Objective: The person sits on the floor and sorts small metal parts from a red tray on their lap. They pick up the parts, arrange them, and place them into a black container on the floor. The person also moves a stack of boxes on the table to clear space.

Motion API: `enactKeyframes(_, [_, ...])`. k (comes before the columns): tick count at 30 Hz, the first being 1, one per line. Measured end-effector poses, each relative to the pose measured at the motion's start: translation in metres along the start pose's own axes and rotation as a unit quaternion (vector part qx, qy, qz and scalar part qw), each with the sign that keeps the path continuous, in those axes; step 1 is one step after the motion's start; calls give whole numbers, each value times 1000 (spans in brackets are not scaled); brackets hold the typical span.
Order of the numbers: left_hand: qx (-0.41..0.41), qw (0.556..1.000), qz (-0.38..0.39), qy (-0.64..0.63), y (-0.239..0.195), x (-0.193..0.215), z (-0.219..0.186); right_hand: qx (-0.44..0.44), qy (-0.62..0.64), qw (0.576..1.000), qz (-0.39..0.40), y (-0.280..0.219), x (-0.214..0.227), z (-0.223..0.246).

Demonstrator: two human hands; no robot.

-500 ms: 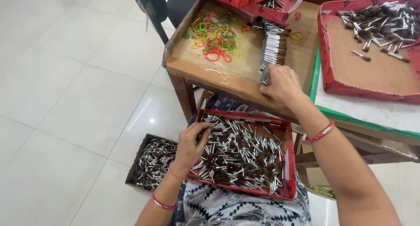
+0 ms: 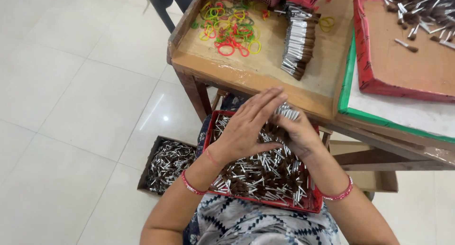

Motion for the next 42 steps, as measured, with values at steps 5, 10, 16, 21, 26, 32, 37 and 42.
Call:
enactKeyframes(5, [28,994,103,-22,-35,-38,24,-73,-42,996,1,-9,11,-47])
enactKeyframes(10, [93,986,128,-56,-69,-45,32,-131,-21,991,-12,-10,18,-84])
enactKeyframes(16, [129,985,5,-113,-75,-46,19,-176,-18,979,-103,-7,-6,-96])
enactKeyframes(21, [476,674,-348,-444,-105,-117,37,-97,277,941,-166,5,-13,-123])
enactKeyframes(26, [444,670,-377,-461,-107,-134,51,-45,298,941,-154,2,-1,-143])
enactKeyframes(32, [448,734,-321,-397,-98,-122,44,-16,352,931,-98,0,-3,-139])
enactKeyframes(37, [295,945,-117,82,-78,-109,12,-49,295,944,-139,-10,-2,-141])
enactKeyframes(42, [354,928,-103,-56,-87,-129,26,126,43,991,-26,-8,7,-145])
Point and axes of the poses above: each hand's wrist, its own y-axis towards the middle knuckle, its own x-axis out of the back of the hand, z = x × y, the point moved 1 cm from there along y, towards the middle knuckle, and after that the axes turned 4 degrees about y, right-handed, at the moved point
